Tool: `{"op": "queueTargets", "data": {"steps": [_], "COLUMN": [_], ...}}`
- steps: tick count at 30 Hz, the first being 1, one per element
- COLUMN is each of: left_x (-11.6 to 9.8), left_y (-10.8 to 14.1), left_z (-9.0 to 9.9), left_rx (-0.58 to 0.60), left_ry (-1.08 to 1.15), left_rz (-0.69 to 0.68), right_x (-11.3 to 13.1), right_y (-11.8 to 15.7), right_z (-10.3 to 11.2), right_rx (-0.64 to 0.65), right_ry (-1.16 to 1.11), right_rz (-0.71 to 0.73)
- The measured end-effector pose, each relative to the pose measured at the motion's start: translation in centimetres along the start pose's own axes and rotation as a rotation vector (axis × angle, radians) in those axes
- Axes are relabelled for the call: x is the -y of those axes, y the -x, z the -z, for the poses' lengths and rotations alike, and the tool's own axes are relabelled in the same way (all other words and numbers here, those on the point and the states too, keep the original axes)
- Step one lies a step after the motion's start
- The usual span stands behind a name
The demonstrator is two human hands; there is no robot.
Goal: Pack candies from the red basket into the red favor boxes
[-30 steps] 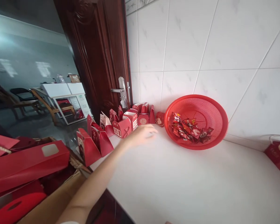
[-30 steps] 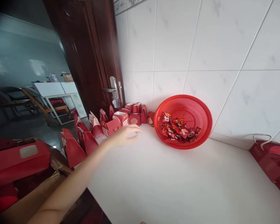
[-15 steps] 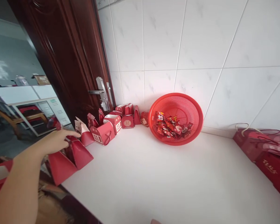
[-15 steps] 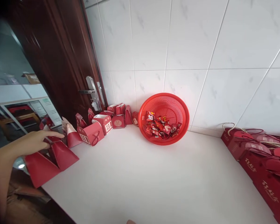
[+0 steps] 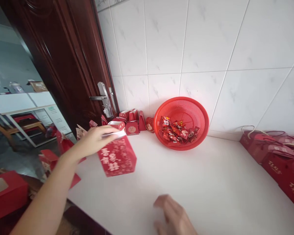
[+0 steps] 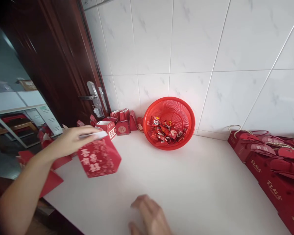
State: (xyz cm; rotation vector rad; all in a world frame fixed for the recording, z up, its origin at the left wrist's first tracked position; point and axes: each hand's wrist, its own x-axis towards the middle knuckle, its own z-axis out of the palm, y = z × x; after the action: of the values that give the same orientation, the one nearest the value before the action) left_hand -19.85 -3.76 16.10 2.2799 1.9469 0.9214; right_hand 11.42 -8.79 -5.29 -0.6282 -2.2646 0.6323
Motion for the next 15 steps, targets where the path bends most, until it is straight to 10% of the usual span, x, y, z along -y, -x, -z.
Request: {"op": "queueTargets", "data": {"steps": [9,15], "left_x": [-9.8,-10.5], "left_y": [-4.8,-6.9], "left_z": [-9.3,-12.7], "left_rx": [0.388,0.733], "left_ry": [0.293,0.62], "left_rz": [-0.47,-0.326], "right_x": [-5.5,-6.4], "right_y": [-2.6,-3.3], "right_z": [4.7,5.6], "right_rx": [-0.319,-0.31], "right_ry": [-0.127,-0.232], "right_rz": [-0.437,-0.511]}}
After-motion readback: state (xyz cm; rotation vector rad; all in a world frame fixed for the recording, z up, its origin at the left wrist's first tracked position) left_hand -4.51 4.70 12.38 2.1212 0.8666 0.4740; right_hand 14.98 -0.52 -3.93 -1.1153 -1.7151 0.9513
